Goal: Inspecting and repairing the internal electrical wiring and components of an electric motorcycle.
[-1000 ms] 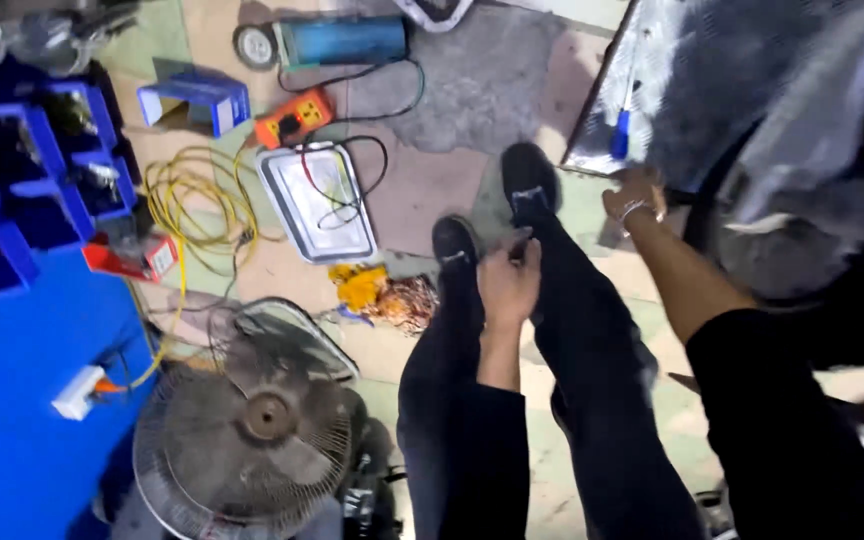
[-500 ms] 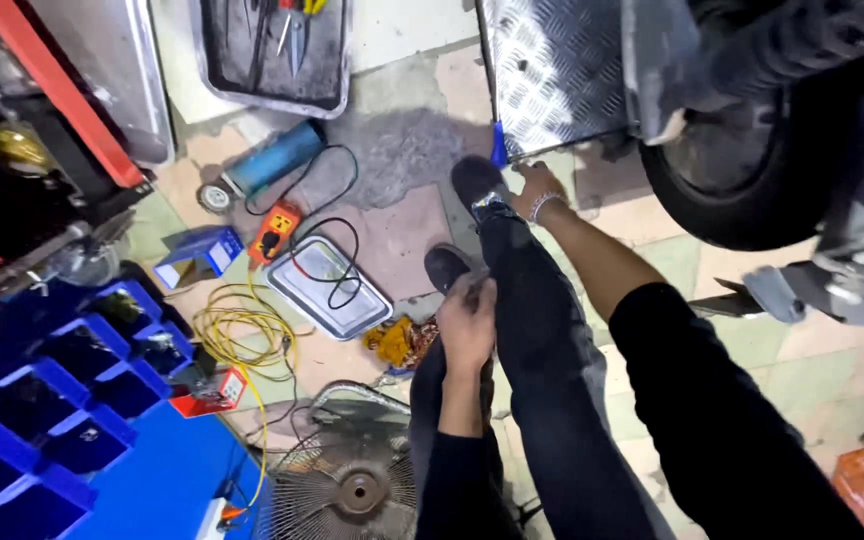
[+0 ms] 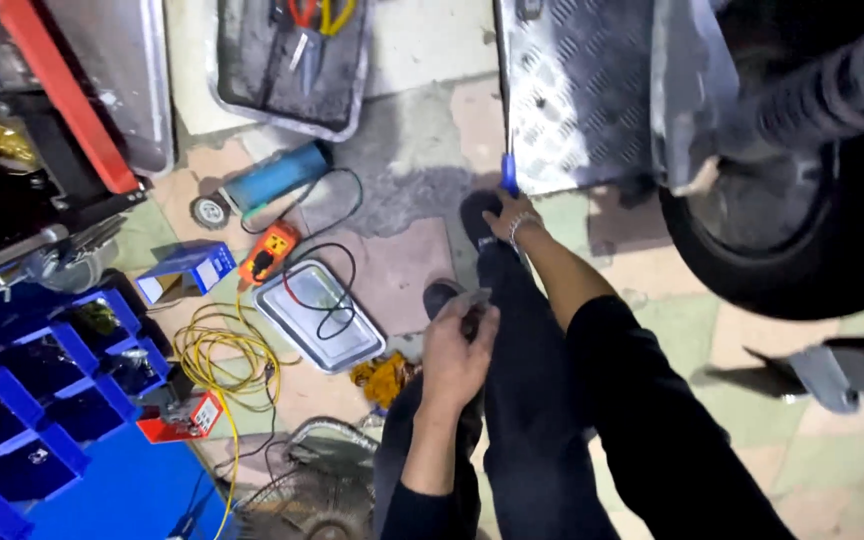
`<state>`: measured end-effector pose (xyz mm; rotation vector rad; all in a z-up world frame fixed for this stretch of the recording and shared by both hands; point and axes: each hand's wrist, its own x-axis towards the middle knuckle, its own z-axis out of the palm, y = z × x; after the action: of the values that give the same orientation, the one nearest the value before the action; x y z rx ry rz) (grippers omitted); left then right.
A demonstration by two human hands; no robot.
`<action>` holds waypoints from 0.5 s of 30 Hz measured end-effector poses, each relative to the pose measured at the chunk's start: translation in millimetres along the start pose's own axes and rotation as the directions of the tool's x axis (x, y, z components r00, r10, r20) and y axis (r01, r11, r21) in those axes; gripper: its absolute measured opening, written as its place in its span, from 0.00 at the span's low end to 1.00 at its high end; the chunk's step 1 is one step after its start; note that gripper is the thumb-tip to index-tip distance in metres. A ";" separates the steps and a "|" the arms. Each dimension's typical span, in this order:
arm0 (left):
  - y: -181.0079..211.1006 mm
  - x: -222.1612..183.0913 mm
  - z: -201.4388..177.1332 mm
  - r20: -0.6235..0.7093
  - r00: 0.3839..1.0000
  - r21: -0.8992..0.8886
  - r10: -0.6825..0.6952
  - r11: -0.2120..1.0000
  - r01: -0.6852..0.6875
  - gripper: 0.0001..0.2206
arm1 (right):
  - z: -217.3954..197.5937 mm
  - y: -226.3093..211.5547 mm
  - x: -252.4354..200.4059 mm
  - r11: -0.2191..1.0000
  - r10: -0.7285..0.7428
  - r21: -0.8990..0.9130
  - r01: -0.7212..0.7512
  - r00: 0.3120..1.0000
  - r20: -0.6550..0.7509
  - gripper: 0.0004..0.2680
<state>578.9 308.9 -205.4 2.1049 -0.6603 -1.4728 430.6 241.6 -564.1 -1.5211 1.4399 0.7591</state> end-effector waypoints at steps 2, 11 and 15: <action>3.2 -2.6 -2.9 -0.001 0.999 -0.014 -0.041 0.999 0.041 0.14 | -2.2 -0.3 0.7 0.999 0.033 0.012 -0.033 0.999 0.003 0.29; -1.1 -3.4 3.2 0.066 0.994 -0.036 -0.087 0.995 0.089 0.14 | -14.6 12.7 3.1 0.996 -0.050 -0.079 0.042 0.993 -0.105 0.25; -12.0 -11.4 14.5 0.023 0.989 -0.094 -0.143 0.985 0.145 0.14 | -19.4 14.9 -39.0 0.976 -0.206 -0.056 0.209 0.822 -0.530 0.17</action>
<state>563.0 323.6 -209.2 2.1070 -0.4423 -1.5674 407.9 242.3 -524.0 -1.9472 1.6238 0.1928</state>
